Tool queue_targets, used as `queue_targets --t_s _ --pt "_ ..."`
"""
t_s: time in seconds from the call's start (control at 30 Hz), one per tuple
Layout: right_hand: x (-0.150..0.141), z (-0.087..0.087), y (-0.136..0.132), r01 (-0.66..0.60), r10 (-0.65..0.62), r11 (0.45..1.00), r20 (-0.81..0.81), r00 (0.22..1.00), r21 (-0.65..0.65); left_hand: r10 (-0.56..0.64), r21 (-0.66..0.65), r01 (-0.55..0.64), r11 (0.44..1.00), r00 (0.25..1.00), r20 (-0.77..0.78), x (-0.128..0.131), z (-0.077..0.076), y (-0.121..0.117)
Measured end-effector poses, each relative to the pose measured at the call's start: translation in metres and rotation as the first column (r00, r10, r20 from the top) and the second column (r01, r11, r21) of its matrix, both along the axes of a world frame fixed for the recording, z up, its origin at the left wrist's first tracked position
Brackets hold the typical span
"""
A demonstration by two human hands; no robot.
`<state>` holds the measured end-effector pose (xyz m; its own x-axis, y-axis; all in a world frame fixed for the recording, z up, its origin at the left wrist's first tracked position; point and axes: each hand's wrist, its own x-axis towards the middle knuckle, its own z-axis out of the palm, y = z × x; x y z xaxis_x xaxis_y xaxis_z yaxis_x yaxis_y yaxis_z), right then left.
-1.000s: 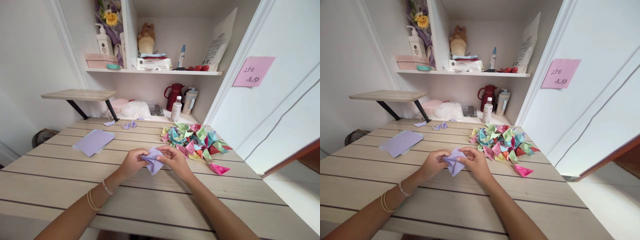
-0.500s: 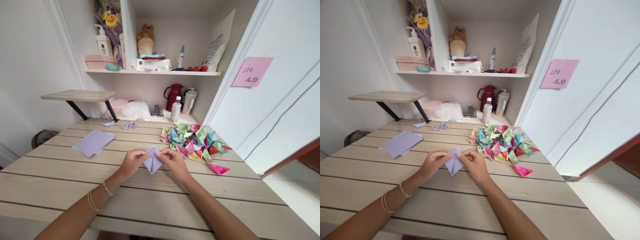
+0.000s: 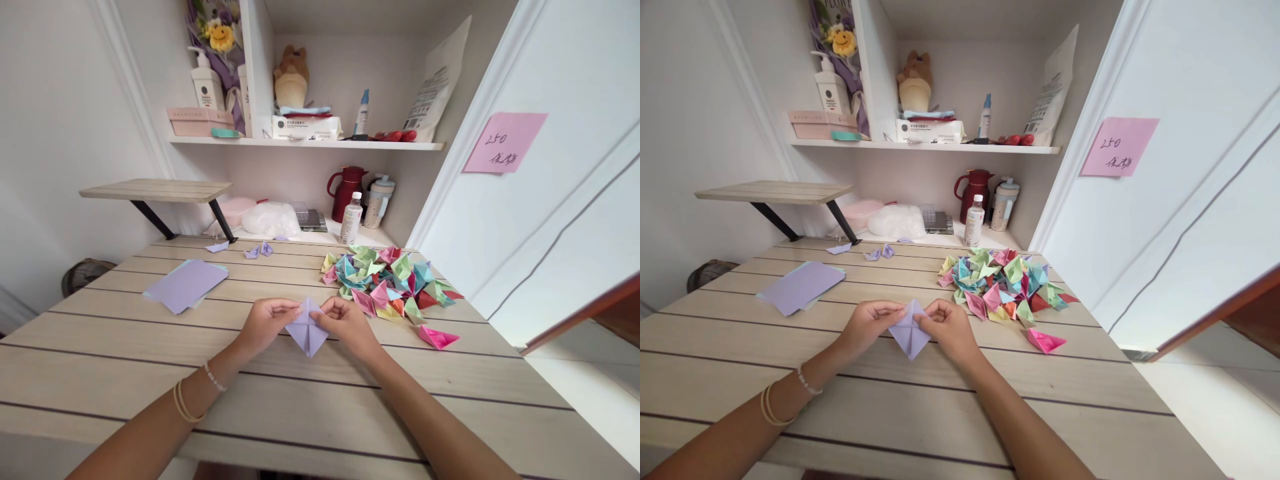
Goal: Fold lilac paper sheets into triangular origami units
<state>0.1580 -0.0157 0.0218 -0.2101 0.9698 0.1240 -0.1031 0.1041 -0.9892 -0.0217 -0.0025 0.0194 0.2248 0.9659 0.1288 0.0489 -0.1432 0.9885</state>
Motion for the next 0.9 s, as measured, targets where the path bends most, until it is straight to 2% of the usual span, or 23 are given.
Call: queue_targets --t_s 0.17,0.4,0.6,0.8,0.9 --pt "0.0002 -0.0008 -0.0003 -0.008 0.005 0.999 -0.072 0.997 -0.049 -0.009 -0.012 0.009 1.0 1.0 -0.021 -0.0005 0.0009 -0.0009" --pt "-0.0025 -0.0025 -0.0031 -0.045 0.047 0.997 0.027 0.999 -0.065 0.015 0.003 -0.015 1.0 1.0 -0.026 0.0004 0.0036 -0.0029" --pt "-0.0027 -0.0075 -0.0008 -0.079 0.077 0.991 -0.018 0.997 -0.111 -0.012 -0.019 0.012 1.0 1.0 -0.012 0.0009 0.0009 -0.0018" --pt "0.0008 -0.0063 0.0011 0.002 -0.006 0.991 -0.034 0.999 -0.134 -0.147 -0.139 0.143 0.98 0.989 -0.019 0.0006 0.0025 -0.0029" --pt "0.003 -0.0049 0.0013 -0.005 -0.004 0.99 -0.062 0.998 -0.142 -0.164 -0.19 0.162 0.968 0.986 0.006 0.0005 0.0049 -0.0038"
